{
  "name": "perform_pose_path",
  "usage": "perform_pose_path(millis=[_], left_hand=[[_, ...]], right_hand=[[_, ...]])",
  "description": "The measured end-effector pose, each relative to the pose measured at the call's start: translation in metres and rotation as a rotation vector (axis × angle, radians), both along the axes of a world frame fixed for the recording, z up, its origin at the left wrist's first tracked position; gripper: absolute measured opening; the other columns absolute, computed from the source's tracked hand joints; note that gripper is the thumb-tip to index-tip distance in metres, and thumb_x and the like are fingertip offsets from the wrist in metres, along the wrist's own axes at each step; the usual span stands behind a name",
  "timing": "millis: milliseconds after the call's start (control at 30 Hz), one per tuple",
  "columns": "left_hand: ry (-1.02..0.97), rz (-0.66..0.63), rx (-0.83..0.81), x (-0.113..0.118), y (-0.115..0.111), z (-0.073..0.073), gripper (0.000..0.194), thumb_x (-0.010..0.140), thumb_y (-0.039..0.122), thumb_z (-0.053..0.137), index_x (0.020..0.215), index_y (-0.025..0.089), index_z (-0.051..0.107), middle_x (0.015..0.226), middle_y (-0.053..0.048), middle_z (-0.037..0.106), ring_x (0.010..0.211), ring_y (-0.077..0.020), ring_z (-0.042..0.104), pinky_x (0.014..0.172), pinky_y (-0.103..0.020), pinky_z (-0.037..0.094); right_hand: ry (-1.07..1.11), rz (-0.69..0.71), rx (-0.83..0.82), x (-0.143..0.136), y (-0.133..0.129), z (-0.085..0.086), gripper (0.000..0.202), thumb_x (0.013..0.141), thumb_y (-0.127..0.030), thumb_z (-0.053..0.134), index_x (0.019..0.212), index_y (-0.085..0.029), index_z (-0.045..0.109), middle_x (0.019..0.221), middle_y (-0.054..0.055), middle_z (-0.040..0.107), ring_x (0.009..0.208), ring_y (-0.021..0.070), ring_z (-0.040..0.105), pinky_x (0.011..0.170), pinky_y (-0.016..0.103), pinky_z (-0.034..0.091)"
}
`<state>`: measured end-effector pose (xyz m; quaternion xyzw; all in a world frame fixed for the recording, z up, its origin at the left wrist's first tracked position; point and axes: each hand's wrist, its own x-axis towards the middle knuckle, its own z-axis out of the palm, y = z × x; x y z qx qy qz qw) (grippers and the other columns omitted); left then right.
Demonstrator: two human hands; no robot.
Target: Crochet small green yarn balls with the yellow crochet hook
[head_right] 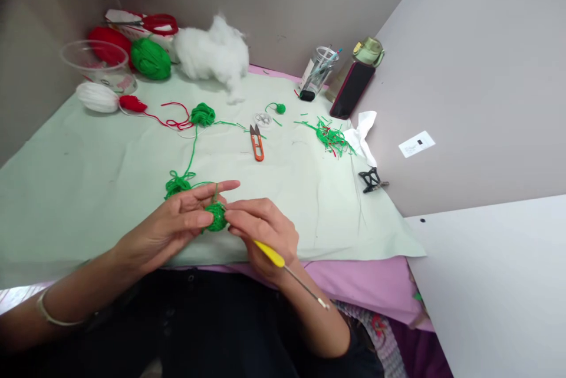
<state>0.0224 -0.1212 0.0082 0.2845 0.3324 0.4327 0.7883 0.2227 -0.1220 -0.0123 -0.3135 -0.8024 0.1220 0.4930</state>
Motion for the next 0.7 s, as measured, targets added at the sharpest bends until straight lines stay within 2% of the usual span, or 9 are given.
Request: perform_pose_path(millis=[100,167,267,333,467,567,700], left_hand=[[0.135,-0.037,0.110,-0.007,0.004,0.003,0.056,0.076,0.026,0.088,0.130,0.025,0.075,0.092,0.000,0.063,0.088,-0.0148,0.058,0.087,-0.028,0.047],[0.226,-0.091,0.192,-0.012,0.006,0.005,0.055,0.079,0.026,0.085,0.133,0.026,0.074,0.090,0.000,0.063,0.085,-0.0151,0.057,0.082,-0.028,0.048],[0.328,-0.169,0.295,-0.019,0.009,0.006,0.054,0.081,0.029,0.083,0.135,0.027,0.072,0.097,-0.002,0.064,0.085,-0.0166,0.059,0.080,-0.029,0.050],[0.374,-0.221,0.349,-0.023,0.011,0.008,0.053,0.082,0.031,0.081,0.135,0.028,0.072,0.100,-0.003,0.065,0.089,-0.0179,0.061,0.083,-0.030,0.052],[0.471,-0.310,0.394,-0.032,0.014,0.012,0.050,0.084,0.029,0.079,0.133,0.030,0.073,0.099,-0.002,0.063,0.092,-0.0181,0.062,0.085,-0.031,0.053],[0.454,-0.346,0.374,-0.034,0.015,0.014,0.053,0.083,0.028,0.080,0.136,0.032,0.072,0.100,-0.001,0.063,0.091,-0.0165,0.062,0.084,-0.029,0.052],[0.335,-0.278,0.288,-0.027,0.012,0.010,0.050,0.087,0.029,0.077,0.137,0.031,0.071,0.107,-0.002,0.066,0.099,-0.0178,0.062,0.090,-0.030,0.050]], right_hand=[[0.242,0.102,-0.102,0.000,0.001,0.013,0.027,0.102,-0.017,0.058,0.120,-0.028,0.074,0.099,0.006,0.079,0.085,0.0196,0.076,0.069,0.034,0.062],[0.351,0.126,-0.255,-0.001,0.001,0.019,0.021,0.101,-0.019,0.061,0.112,-0.026,0.078,0.091,0.005,0.079,0.077,0.0180,0.073,0.067,0.034,0.062],[0.526,0.149,-0.496,-0.001,0.000,0.023,0.015,0.099,-0.024,0.066,0.103,-0.025,0.080,0.085,0.004,0.077,0.066,0.0159,0.070,0.059,0.032,0.059],[0.588,0.166,-0.591,-0.001,0.000,0.022,0.013,0.097,-0.027,0.069,0.099,-0.023,0.080,0.083,0.004,0.076,0.064,0.0156,0.069,0.056,0.031,0.058],[0.639,0.190,-0.651,0.002,0.001,0.022,0.011,0.095,-0.026,0.072,0.094,-0.021,0.082,0.080,0.004,0.076,0.060,0.0140,0.068,0.052,0.028,0.056],[0.657,0.235,-0.696,0.004,0.003,0.024,0.010,0.094,-0.025,0.073,0.093,-0.021,0.082,0.079,0.004,0.078,0.058,0.0130,0.067,0.049,0.025,0.055],[0.686,0.241,-0.753,0.002,0.006,0.025,0.011,0.093,-0.030,0.075,0.091,-0.022,0.081,0.077,0.003,0.078,0.056,0.0127,0.067,0.046,0.024,0.054]])
